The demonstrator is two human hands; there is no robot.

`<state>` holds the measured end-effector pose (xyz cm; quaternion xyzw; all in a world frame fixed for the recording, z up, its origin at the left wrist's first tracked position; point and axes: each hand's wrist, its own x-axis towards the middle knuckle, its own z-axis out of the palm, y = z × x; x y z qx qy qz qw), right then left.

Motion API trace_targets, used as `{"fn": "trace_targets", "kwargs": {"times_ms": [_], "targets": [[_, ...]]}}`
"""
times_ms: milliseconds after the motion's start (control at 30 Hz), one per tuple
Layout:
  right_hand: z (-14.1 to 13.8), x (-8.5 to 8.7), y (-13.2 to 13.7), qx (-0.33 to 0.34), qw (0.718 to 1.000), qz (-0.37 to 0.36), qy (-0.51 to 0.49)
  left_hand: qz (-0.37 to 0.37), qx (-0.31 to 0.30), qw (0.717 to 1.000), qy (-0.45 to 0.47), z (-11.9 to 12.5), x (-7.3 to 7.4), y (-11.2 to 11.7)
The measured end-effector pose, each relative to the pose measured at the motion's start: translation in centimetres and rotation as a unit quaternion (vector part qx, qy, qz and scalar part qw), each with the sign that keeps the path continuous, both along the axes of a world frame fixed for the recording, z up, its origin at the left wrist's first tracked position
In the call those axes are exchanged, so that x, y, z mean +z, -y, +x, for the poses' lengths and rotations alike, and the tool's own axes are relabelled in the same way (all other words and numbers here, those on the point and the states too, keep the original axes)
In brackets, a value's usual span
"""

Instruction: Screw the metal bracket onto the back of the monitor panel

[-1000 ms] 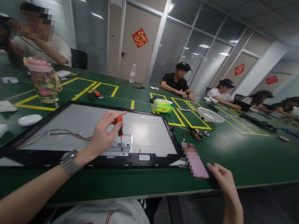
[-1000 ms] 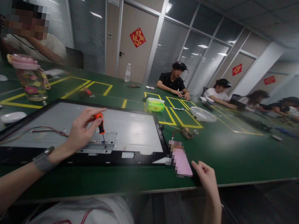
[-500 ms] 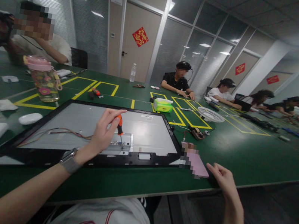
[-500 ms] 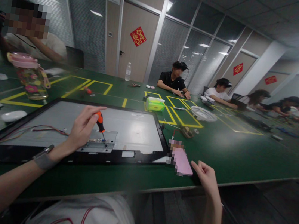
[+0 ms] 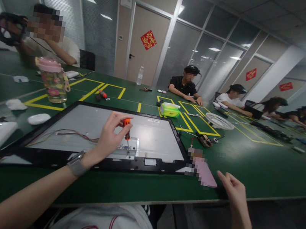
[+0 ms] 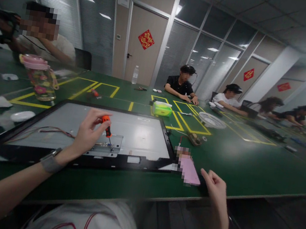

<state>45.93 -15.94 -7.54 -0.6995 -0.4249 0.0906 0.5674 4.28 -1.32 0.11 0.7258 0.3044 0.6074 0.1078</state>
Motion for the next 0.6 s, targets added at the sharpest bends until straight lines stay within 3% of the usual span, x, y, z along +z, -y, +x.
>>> {"fn": "trace_targets", "kwargs": {"times_ms": [67,133,233,333,433,600], "targets": [[-2.2,0.3,-0.6,-0.037,0.995,0.092,-0.031,-0.012,-0.006,1.0,0.007,0.1,0.0,0.1],[-5.5,0.6,-1.6,0.001,0.993,0.113,-0.021,-0.027,-0.016,0.999,0.018,0.2,-0.1,0.2],[-11.4,0.9,-3.6,0.14,0.986,0.058,0.066,-0.069,-0.061,0.995,0.045,0.2,-0.2,0.2],[-15.9,0.7,-5.1,0.276,0.932,-0.008,0.234,-0.086,-0.1,0.99,0.058,0.0,0.0,0.2],[-17.3,0.5,-5.4,0.285,0.908,0.0,0.308,-0.064,-0.082,0.994,0.045,-0.2,0.7,0.4],[-16.5,0.4,-5.0,0.267,0.91,0.036,0.316,-0.091,-0.151,0.984,-0.042,-0.9,2.2,0.9]]}}
